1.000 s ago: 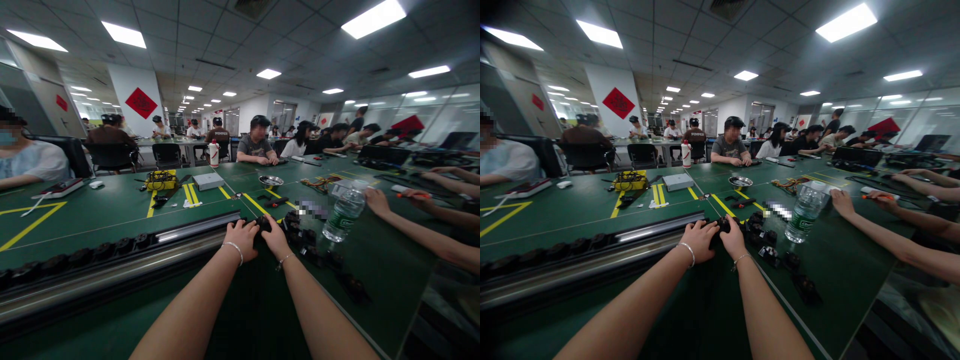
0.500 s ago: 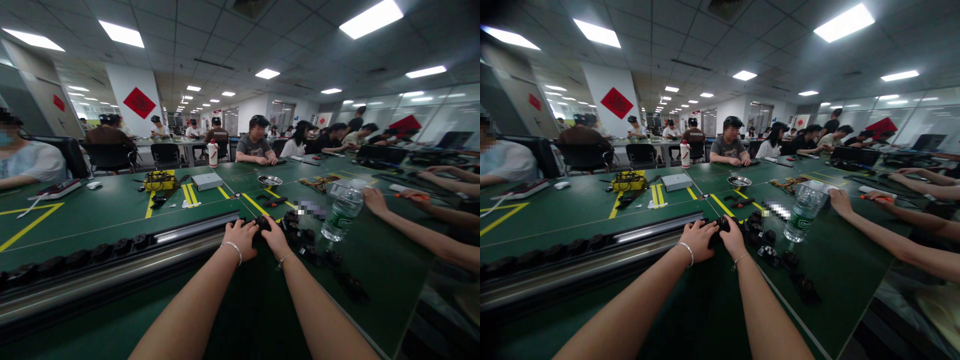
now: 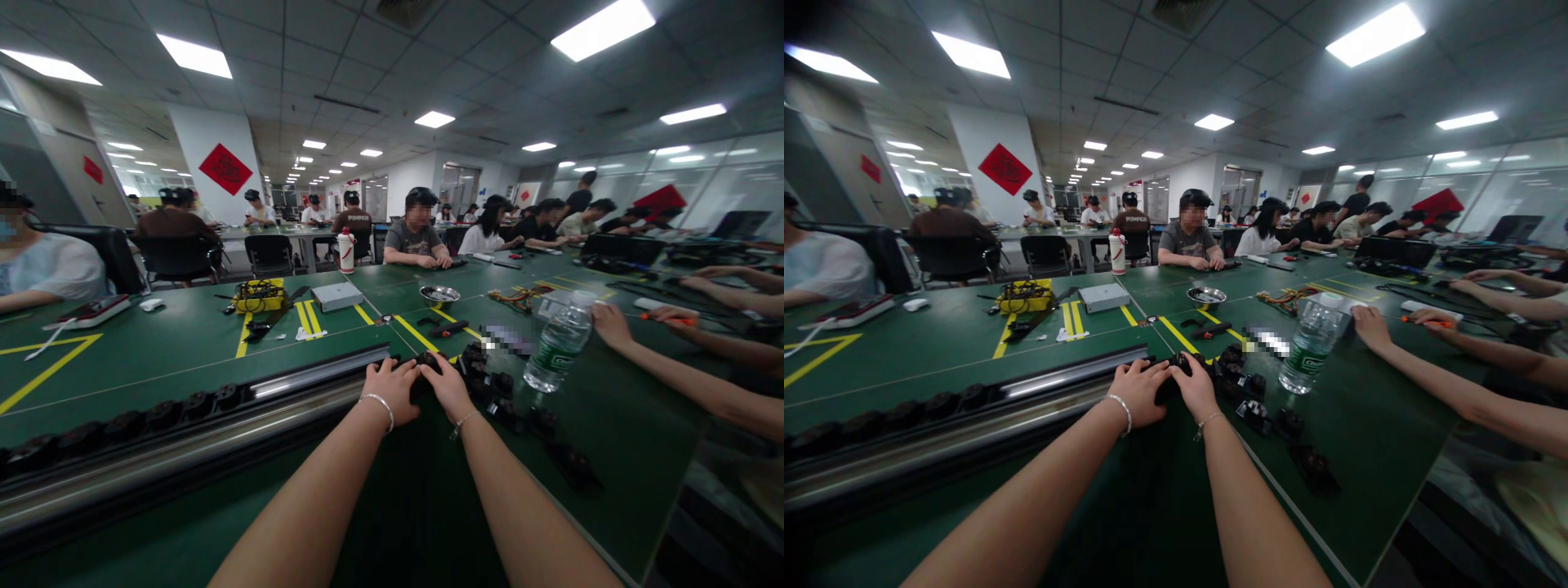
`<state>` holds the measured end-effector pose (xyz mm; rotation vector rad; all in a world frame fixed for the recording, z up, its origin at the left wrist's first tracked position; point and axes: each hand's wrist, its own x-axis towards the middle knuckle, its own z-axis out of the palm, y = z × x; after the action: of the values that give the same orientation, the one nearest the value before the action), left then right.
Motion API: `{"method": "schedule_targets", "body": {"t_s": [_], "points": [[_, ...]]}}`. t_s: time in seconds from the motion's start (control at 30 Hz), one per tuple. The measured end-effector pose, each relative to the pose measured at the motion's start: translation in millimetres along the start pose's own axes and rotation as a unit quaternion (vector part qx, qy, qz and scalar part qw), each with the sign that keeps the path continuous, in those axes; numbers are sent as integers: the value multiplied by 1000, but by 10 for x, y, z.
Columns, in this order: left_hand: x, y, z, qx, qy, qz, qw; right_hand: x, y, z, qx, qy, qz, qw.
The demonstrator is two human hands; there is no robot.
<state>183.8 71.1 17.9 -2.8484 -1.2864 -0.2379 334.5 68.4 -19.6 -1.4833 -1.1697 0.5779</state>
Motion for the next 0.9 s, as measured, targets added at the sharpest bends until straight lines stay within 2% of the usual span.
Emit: {"method": "schedule_targets", "body": {"t_s": [0.37, 0.9], "points": [[-27, 2, 9, -4, 25, 3, 1000, -6, -40, 10, -59, 31, -15, 998], [0, 19, -32, -7, 0, -12, 1000, -15, -68, 18, -110, 49, -38, 992]]}}
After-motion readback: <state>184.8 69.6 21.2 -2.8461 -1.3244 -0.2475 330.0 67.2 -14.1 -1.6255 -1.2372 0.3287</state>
